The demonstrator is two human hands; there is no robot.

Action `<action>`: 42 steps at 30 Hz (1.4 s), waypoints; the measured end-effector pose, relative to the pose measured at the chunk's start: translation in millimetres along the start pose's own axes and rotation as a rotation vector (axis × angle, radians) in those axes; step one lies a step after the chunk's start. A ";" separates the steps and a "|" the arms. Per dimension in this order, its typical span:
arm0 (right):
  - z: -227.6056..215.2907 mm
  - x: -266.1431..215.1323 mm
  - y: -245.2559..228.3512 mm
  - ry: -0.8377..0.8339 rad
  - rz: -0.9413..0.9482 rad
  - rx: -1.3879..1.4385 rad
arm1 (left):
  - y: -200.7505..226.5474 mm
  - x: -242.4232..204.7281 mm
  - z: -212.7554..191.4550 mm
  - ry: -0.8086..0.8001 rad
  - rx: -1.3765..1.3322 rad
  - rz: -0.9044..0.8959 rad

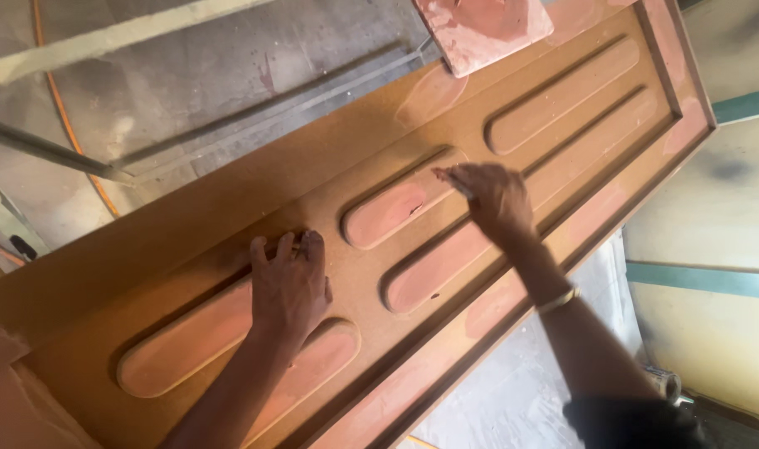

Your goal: The person applies a reddish-brown putty to a wooden door using a putty knife and a small block. They scoop putty from a container, spread it onto the door's panels and frame, and smooth the surface.

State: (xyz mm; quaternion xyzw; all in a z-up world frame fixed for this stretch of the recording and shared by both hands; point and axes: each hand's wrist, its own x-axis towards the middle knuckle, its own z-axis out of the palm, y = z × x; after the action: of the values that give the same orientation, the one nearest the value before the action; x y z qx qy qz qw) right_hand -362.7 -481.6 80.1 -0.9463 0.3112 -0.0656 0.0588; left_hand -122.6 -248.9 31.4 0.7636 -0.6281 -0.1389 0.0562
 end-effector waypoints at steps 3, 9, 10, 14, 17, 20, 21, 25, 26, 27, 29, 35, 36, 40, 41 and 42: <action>9.6 17.2 18.7 0.005 -0.115 -0.042 | -0.2 0.0 8.6 0.096 0.015 0.016; 20.7 -3.6 25.8 -0.112 -0.050 -0.012 | -2.3 -1.8 -0.3 0.082 -0.037 0.012; 19.9 -14.0 27.1 -0.135 -0.065 -0.021 | 0.0 -3.0 -1.2 0.047 -0.043 0.010; 22.9 -23.4 30.8 -0.010 -0.026 0.049 | -1.5 -2.5 1.4 0.057 -0.027 -0.005; 31.8 -26.7 17.0 0.190 0.022 0.140 | -0.2 -3.7 3.0 0.123 -0.038 0.000; 57.2 -39.1 -19.0 0.240 0.058 0.145 | -0.5 -6.6 4.9 0.168 -0.028 0.007; 64.5 -44.8 -29.7 0.193 0.040 0.044 | 0.6 -4.7 4.7 0.187 -0.020 0.012; 68.6 -62.4 -37.5 -0.166 0.119 0.016 | 11.5 12.0 -8.6 -0.011 0.028 0.024; 62.8 -61.7 -27.6 -0.107 0.094 -0.048 | 16.8 19.0 -14.4 -0.094 0.040 0.015; 58.0 -53.4 -13.1 -0.048 0.054 -0.108 | 20.1 25.3 -19.7 -0.174 0.054 -0.009; 51.0 -31.4 20.8 0.071 0.080 -0.211 | 26.1 32.3 -26.4 -0.272 0.097 0.011; 71.1 9.0 72.6 0.035 0.393 -0.108 | 24.3 22.8 -17.9 -0.146 0.073 0.008; 75.8 6.4 68.4 0.067 0.370 -0.077 | 22.7 20.9 -14.1 -0.097 0.055 0.005; 97.3 -17.1 5.1 0.030 0.383 0.120 | 18.3 14.5 -5.8 -0.075 0.005 -0.016; 99.9 -20.9 -17.7 0.070 0.295 0.117 | 17.1 17.2 -5.4 -0.056 0.011 -0.023; 101.8 -25.3 -42.7 -0.003 0.295 0.148 | 17.1 18.9 -5.0 -0.037 0.017 -0.029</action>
State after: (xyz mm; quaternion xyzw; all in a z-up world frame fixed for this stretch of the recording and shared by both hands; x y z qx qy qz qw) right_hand -341.7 -425.2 -15.9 -0.8835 0.4409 -0.0775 0.1380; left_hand -134.1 -271.3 38.0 0.7704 -0.6189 -0.1485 0.0357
